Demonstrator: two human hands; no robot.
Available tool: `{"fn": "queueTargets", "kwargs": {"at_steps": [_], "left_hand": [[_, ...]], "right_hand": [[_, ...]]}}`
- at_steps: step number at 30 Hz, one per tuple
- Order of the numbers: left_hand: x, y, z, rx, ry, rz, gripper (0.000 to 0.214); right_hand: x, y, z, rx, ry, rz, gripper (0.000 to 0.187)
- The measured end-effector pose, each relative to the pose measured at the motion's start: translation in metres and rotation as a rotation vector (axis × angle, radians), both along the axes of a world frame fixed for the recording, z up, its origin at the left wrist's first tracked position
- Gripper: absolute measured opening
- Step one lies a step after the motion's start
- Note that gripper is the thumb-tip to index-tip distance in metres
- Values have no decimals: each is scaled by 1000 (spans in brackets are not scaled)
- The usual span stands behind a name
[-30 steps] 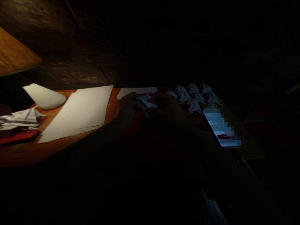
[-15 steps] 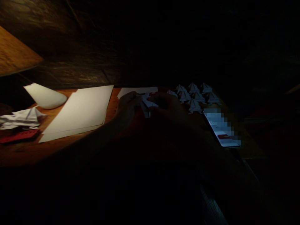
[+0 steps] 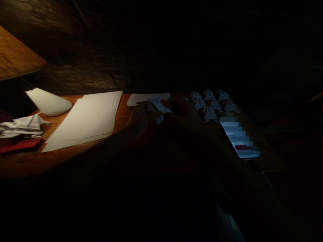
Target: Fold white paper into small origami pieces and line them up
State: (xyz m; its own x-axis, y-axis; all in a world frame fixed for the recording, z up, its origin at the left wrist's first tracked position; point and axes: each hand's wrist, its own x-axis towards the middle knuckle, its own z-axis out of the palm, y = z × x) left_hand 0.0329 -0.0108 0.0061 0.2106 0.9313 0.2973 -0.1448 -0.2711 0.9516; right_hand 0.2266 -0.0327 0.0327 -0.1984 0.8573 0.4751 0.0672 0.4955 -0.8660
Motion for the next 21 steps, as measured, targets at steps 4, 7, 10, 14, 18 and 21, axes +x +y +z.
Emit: {"fn": "queueTargets", "kwargs": {"at_steps": [4,7,10,14,18,21], "left_hand": [[0,-1,2,-31,-39,-20,43],[1,-3,4,-60,-76,-47,48],[2,-5,5,-87,-82,-50,53],[2,-6,4,-94,-96,-51,48],[3,-4,2,-85,-80,-68,44],[2,-3,1,-78,-78,-107,46]], "right_hand": [[0,-2,0,-47,-26,-19,30],[1,-1,-1,-64,-51,-26,29],[1,1,-2,-81,-60,-22,31],[1,3,-3,-83,-72,-5,31],[1,3,-2,-62,-88,9,28],[0,1,-1,-78,-62,23,26]]}}
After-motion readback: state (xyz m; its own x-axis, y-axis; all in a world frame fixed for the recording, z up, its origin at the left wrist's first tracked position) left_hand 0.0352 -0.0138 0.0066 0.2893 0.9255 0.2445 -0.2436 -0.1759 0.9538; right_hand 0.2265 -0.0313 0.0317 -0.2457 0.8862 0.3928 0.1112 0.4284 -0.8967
